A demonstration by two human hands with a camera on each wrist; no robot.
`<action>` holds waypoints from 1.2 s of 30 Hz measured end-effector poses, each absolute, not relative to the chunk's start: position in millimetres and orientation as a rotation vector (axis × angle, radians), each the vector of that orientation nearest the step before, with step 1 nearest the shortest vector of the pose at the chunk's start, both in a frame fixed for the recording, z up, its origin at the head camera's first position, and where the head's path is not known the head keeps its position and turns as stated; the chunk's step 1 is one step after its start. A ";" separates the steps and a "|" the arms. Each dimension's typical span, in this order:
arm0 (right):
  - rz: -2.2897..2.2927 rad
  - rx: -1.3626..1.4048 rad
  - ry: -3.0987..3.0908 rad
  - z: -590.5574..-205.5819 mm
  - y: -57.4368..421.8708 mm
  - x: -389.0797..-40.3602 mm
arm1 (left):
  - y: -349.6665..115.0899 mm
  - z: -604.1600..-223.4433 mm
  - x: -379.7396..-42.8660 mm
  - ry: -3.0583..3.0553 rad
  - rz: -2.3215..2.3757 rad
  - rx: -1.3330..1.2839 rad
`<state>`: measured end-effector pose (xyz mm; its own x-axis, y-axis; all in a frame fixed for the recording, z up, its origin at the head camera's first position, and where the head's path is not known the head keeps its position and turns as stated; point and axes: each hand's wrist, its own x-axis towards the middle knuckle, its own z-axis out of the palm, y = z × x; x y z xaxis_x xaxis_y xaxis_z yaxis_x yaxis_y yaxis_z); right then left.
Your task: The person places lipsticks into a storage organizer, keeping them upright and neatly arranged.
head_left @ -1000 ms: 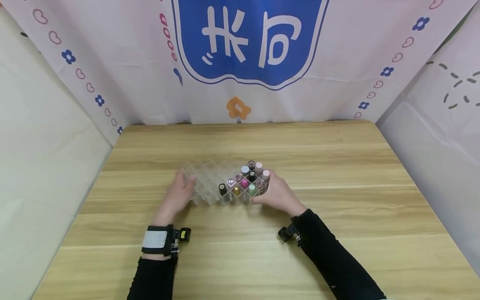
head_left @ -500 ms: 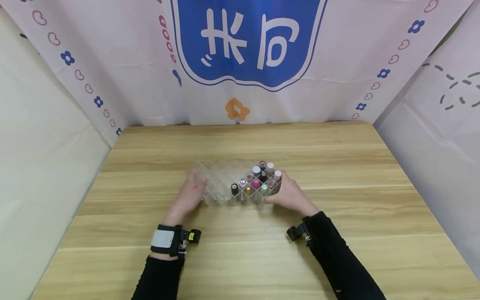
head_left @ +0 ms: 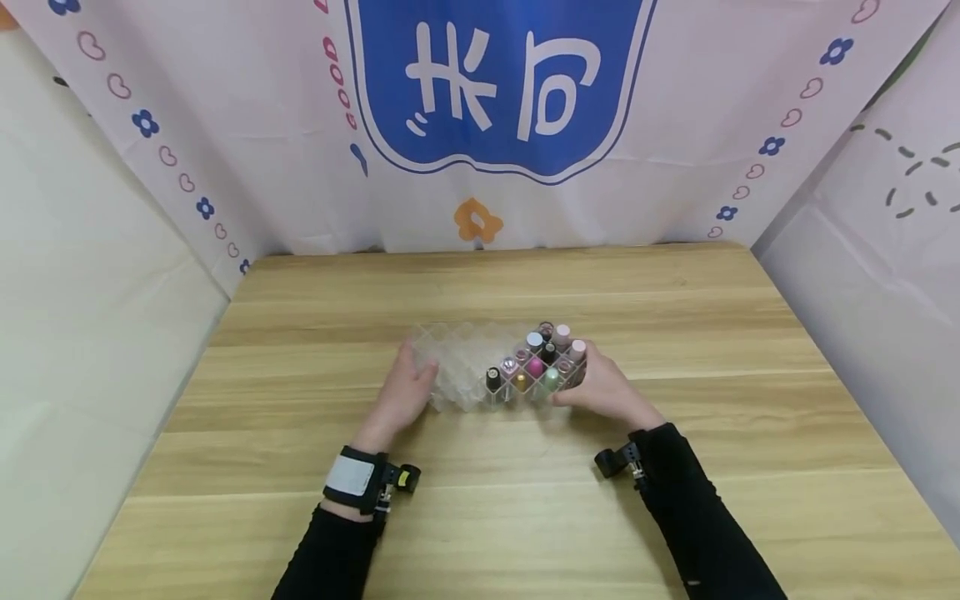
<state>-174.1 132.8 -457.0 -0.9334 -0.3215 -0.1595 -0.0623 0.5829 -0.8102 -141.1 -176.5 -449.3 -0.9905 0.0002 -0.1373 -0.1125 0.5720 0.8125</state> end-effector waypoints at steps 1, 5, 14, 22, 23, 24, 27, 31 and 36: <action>-1.295 -0.316 2.513 -457.8 134.8 -174.6 | -175.1 -449.4 -141.5 2.673 1.388 -0.095; -1.348 -0.309 2.468 -459.9 141.9 -175.8 | -169.4 -449.5 -143.2 2.654 1.371 -0.097; -1.366 -0.328 2.459 -458.3 149.6 -174.4 | -162.0 -452.4 -144.3 2.683 1.341 -0.079; -1.354 -0.331 2.462 -457.7 151.9 -175.5 | -160.2 -449.9 -142.3 2.695 1.315 -0.088; -1.358 -0.338 2.461 -457.4 152.3 -176.2 | -160.1 -449.2 -142.5 2.697 1.314 -0.081; -1.364 -0.343 2.459 -457.0 152.6 -176.9 | -160.2 -448.6 -142.8 2.699 1.313 -0.072; -1.395 -0.358 2.432 -456.4 153.8 -178.9 | -161.3 -447.4 -144.7 2.709 1.304 -0.039; -1.432 -0.375 2.373 -457.2 156.0 -179.7 | -165.0 -446.3 -146.3 2.702 1.321 0.017; -1.432 -0.375 2.315 -458.0 161.2 -178.1 | -173.8 -447.6 -145.6 2.654 1.337 0.104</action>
<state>-178.1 161.2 -458.0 -0.8876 -0.4213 -0.1861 -0.0215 0.4416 -0.8970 -145.6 -173.8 -447.6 -0.9834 0.1372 -0.1184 -0.0135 0.5962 0.8027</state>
